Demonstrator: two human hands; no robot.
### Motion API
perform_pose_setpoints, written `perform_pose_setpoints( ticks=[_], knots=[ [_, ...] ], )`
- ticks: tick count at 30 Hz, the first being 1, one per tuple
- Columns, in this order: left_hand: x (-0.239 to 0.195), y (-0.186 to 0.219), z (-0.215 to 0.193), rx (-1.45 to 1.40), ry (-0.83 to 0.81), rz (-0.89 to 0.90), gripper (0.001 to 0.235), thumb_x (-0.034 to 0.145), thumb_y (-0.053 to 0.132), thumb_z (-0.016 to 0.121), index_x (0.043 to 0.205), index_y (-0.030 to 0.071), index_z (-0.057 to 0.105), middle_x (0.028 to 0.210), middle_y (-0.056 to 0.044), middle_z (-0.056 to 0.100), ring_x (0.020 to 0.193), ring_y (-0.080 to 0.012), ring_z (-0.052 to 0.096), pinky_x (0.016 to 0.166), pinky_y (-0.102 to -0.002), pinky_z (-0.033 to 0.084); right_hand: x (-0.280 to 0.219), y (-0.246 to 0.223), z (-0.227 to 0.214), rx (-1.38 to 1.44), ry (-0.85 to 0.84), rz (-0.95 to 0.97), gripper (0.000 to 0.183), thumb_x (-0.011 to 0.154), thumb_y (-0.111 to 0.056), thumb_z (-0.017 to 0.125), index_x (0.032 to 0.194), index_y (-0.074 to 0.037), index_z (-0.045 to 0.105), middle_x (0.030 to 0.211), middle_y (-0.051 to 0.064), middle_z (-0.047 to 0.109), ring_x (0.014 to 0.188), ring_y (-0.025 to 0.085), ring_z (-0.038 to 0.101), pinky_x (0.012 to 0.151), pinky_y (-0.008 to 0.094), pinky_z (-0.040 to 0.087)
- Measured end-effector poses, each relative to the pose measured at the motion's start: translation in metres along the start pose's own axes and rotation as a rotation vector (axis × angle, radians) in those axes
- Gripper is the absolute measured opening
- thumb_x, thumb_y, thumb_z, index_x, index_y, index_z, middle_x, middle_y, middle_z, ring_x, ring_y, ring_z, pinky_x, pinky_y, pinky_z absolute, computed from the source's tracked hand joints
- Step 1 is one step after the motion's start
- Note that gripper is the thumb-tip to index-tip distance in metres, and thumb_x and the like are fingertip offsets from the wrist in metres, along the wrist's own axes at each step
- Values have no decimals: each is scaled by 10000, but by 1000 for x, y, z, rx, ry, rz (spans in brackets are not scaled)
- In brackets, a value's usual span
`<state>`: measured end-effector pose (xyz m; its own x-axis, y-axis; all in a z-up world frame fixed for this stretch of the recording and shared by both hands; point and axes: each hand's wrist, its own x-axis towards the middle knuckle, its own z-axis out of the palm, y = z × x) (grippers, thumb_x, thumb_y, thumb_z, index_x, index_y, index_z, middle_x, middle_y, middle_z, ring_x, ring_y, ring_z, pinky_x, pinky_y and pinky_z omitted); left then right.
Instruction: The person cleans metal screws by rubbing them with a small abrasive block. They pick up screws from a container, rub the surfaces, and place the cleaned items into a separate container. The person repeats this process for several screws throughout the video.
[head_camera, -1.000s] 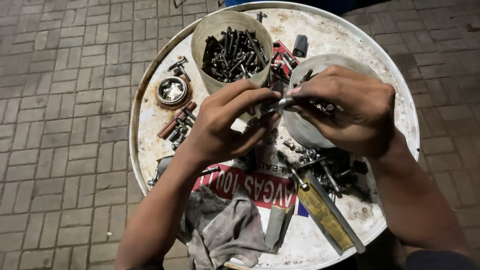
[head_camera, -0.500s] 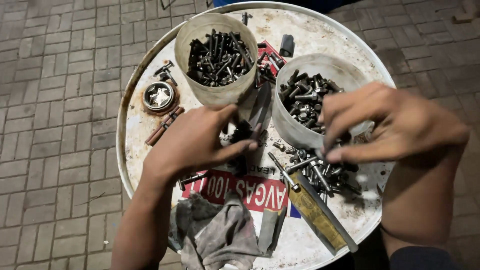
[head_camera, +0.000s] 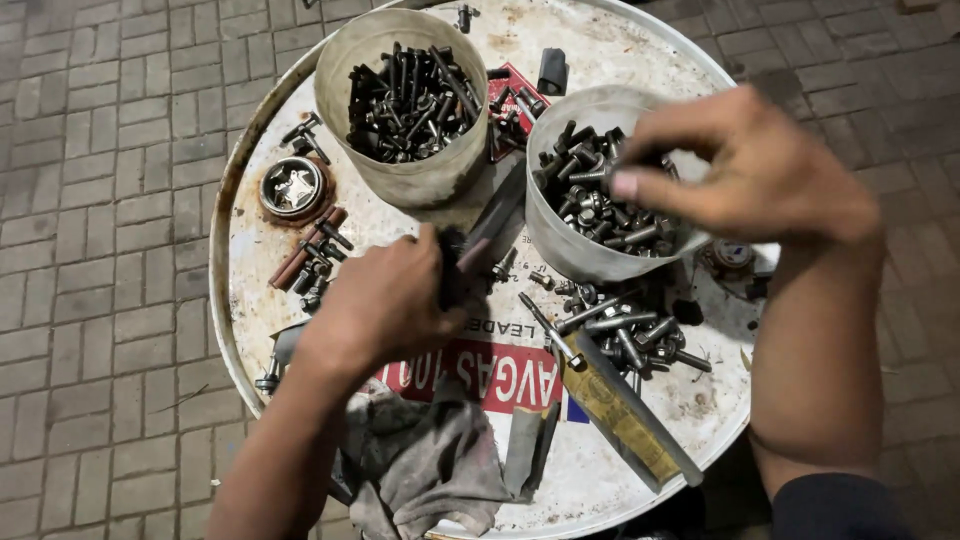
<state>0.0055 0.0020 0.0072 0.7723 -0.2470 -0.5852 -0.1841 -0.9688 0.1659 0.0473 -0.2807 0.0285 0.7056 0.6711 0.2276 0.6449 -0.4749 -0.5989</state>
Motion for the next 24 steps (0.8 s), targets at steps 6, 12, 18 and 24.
perform_pose_setpoints(
  ticks=[6,12,18,24],
  knots=[
    [0,-19,-19,-151,-78,-15,382,861,410,749,989,104,561,985,-87,716,825,-239,655,713,-409,507,13,-3,15,-174,287,3,86,1000,-5,703,1050,54,740,984,164,739,854,249,680,781,356,553],
    [-1,-20,-22,-252,-111,-21,969,942,332,695,1618,98,41,805,-49,566,736,-137,608,612,-275,601,9,6,15,-274,364,6,89,1057,1,707,1087,79,738,1009,196,746,866,276,707,741,370,579],
    [15,-44,-5,-177,-18,75,768,930,387,703,1476,48,283,685,-20,537,625,-164,547,485,-309,486,3,18,10,-415,395,13,93,1060,8,742,1100,86,772,1055,209,771,916,301,720,808,417,570],
    [9,-39,-12,-117,30,71,1017,924,324,696,1682,338,18,666,-52,552,569,-198,520,502,-360,506,-10,27,9,-540,513,67,87,1094,-24,799,1148,41,821,1068,135,803,927,229,742,814,352,533]
  ],
)
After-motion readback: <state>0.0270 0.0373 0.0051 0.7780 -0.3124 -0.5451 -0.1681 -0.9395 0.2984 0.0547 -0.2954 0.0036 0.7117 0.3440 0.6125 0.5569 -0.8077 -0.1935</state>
